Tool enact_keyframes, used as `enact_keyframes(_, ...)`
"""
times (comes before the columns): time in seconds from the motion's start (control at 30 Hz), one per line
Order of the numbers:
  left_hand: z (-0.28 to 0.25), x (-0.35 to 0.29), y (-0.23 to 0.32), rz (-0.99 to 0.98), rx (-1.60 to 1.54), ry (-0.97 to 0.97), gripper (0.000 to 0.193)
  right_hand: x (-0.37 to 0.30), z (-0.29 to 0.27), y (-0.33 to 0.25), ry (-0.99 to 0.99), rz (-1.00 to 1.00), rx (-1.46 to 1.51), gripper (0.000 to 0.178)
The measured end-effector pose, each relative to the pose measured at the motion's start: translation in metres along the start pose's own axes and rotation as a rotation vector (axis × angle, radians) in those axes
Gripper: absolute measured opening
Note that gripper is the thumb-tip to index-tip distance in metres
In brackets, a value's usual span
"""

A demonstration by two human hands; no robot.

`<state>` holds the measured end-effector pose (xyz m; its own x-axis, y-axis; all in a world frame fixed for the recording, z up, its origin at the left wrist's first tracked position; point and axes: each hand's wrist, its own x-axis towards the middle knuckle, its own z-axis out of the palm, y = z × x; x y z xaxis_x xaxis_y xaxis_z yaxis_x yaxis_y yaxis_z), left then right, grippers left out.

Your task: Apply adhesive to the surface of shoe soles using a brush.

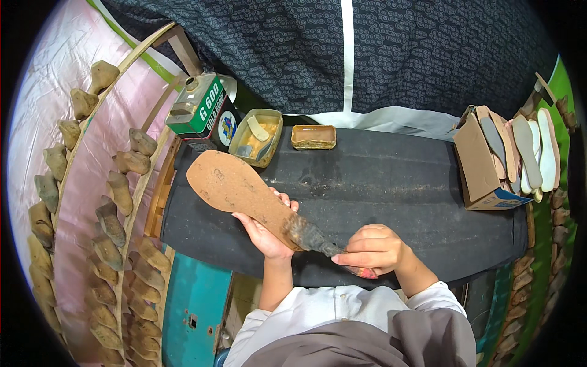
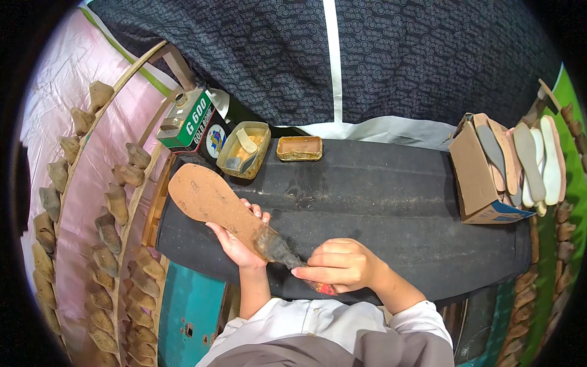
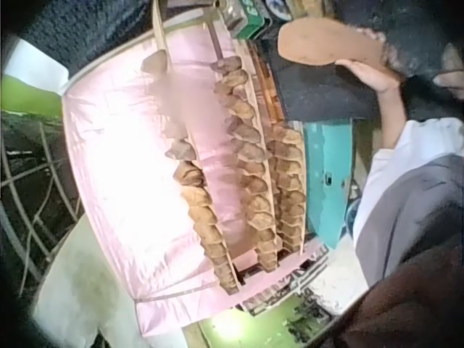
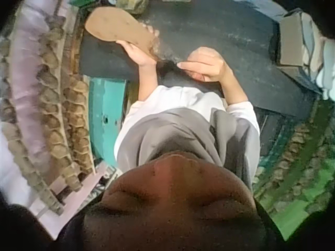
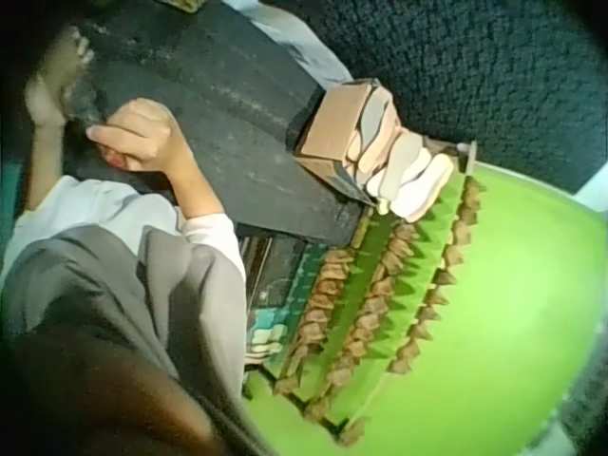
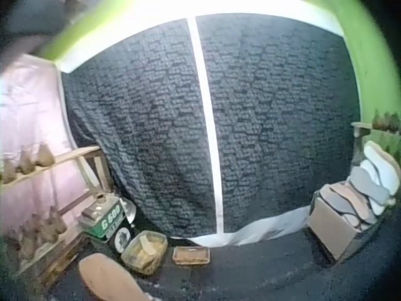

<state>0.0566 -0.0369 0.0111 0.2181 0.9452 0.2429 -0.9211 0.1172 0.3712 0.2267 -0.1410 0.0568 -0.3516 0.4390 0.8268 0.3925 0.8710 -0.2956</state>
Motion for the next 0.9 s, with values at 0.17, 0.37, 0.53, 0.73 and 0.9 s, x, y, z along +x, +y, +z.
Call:
enact_keyframes(0.17,-0.009,0.0,0.006,0.004,-0.02,0.023,0.065,-0.011,-0.016,0.004,-0.087,-0.005,0.09,0.03)
enact_keyframes(0.37,-0.009,-0.001,0.004,-0.032,-0.037,-0.018,0.066,-0.005,-0.012,-0.001,0.058,0.038,0.093,0.034)
enact_keyframes(0.53,-0.012,-0.001,0.003,-0.049,0.007,0.02,0.067,-0.01,-0.011,0.002,-0.048,0.006,0.102,0.031)
enact_keyframes(0.73,-0.018,0.002,0.01,0.016,-0.043,-0.003,0.064,-0.006,-0.013,0.0,0.02,0.012,0.046,0.03)
enact_keyframes(0.9,-0.015,0.002,0.008,0.027,-0.003,0.034,0.064,-0.001,-0.008,0.005,-0.046,0.023,0.074,0.031)
